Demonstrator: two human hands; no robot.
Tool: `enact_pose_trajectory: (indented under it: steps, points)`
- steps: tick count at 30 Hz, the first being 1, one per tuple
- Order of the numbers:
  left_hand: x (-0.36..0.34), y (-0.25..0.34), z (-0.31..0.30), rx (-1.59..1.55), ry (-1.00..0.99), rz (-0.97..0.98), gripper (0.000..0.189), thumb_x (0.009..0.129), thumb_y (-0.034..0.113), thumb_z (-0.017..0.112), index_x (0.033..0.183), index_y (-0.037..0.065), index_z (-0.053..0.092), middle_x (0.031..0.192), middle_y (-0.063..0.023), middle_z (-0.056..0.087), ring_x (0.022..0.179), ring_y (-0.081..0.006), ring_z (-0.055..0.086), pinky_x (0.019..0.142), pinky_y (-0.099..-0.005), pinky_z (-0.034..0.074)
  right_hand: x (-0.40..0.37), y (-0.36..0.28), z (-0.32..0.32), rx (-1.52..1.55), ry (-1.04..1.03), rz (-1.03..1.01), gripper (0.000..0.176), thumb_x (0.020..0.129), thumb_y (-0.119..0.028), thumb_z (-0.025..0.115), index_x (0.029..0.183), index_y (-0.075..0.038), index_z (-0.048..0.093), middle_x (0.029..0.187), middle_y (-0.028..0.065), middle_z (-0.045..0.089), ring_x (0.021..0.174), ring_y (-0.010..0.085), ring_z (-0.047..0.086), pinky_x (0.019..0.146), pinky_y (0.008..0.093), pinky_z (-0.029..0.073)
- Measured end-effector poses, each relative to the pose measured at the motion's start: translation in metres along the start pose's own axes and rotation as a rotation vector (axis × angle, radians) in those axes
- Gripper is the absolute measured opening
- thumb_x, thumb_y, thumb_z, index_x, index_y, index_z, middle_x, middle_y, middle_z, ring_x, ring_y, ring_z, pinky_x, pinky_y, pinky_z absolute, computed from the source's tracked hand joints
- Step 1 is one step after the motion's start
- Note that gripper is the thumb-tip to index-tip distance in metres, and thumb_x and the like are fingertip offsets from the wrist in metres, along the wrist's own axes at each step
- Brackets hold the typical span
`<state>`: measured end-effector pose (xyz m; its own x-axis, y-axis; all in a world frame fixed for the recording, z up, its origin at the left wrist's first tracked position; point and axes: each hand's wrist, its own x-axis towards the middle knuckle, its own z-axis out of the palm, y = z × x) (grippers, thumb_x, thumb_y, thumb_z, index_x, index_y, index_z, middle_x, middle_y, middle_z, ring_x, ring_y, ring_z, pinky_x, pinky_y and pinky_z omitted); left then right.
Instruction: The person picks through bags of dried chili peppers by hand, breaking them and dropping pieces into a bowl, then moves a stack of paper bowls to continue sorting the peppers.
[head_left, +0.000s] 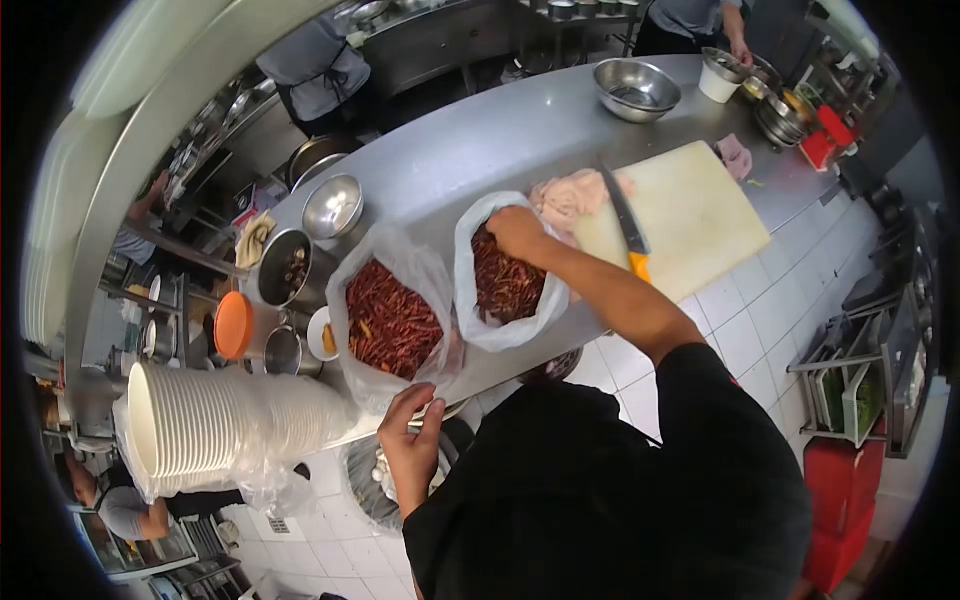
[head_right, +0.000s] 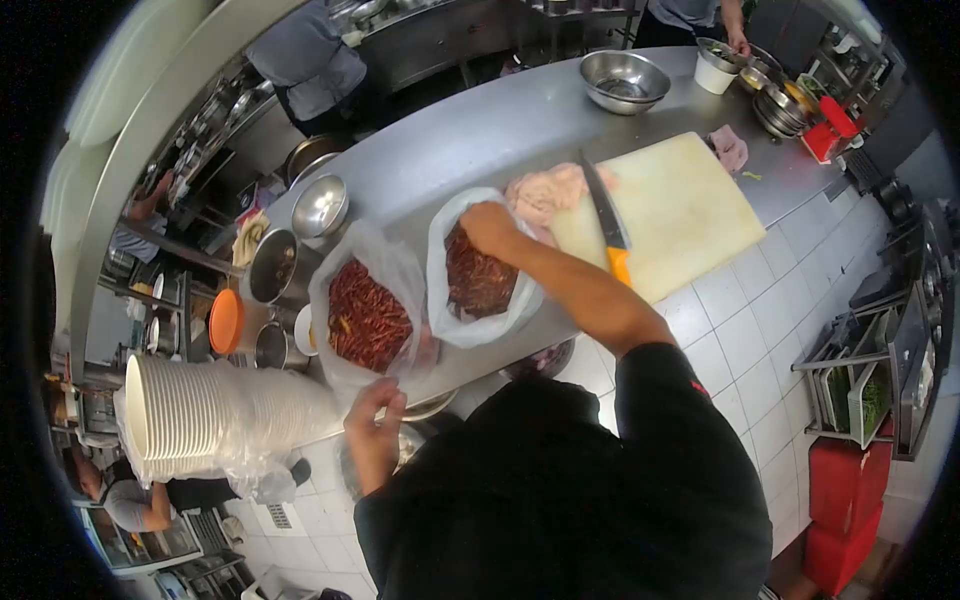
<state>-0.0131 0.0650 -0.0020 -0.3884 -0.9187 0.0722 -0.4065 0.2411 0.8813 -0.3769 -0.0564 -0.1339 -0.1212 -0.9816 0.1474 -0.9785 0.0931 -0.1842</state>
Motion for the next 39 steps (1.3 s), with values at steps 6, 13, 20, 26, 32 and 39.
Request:
enact_pose_trajectory:
  steps: [6,13,20,26,32,39]
  points:
    - [0.022,0.008,0.026,0.033,0.038,0.147,0.020,0.080,-0.002,0.073,0.100,-0.004,0.070,0.104,-0.0156,0.071,0.099,-0.0273,0.067,0.091,-0.0354,0.049,-0.031,-0.017,-0.043,0.237,0.131,-0.052,0.012,0.068,-0.006,0.065,0.078,-0.004,0.070,0.084,0.0186,0.069,0.085,0.0374,0.067,0.079,0.0469,0.053]
    - [0.067,0.043,0.092,0.203,0.111,0.452,0.027,0.079,0.001,0.076,0.105,0.000,0.071,0.110,-0.0146,0.068,0.105,-0.0311,0.064,0.095,-0.0397,0.048,-0.106,-0.046,-0.101,0.767,0.130,-0.058,0.014,0.082,-0.007,0.066,0.093,-0.001,0.073,0.090,0.0187,0.071,0.087,0.0355,0.068,0.079,0.0424,0.053]
    - [0.071,0.031,0.122,0.147,0.002,0.361,0.013,0.085,0.001,0.072,0.098,-0.002,0.072,0.093,-0.0138,0.070,0.080,-0.0257,0.069,0.074,-0.0342,0.054,-0.138,-0.051,-0.110,1.097,-0.096,0.044,0.019,0.084,-0.008,0.067,0.100,0.001,0.073,0.088,0.0170,0.073,0.080,0.0239,0.071,0.077,0.0351,0.054]
    - [0.057,0.022,0.109,0.151,0.081,0.273,0.010,0.085,0.003,0.070,0.093,-0.002,0.071,0.085,-0.0137,0.069,0.077,-0.0222,0.067,0.071,-0.0325,0.051,-0.140,-0.067,-0.091,1.050,-0.133,-0.055,0.019,0.083,-0.011,0.068,0.097,0.001,0.073,0.084,0.0184,0.071,0.079,0.0288,0.070,0.075,0.0384,0.053]
    - [0.042,-0.008,0.089,-0.061,0.108,0.056,0.010,0.085,0.002,0.072,0.093,-0.002,0.073,0.085,-0.0111,0.071,0.075,-0.0181,0.066,0.072,-0.0297,0.052,-0.131,-0.092,-0.078,1.063,-0.045,-0.178,0.012,0.081,-0.009,0.069,0.090,-0.001,0.070,0.079,0.0177,0.068,0.073,0.0288,0.069,0.069,0.0391,0.052]
    - [0.032,0.007,0.068,-0.799,0.050,-0.268,0.013,0.090,-0.002,0.068,0.102,-0.007,0.069,0.085,-0.0103,0.070,0.074,-0.0154,0.065,0.069,-0.0281,0.053,-0.116,-0.098,-0.104,1.404,-0.415,-0.211,0.008,0.090,-0.005,0.065,0.096,0.000,0.068,0.081,-0.0003,0.065,0.076,0.0067,0.057,0.069,0.0254,0.046]
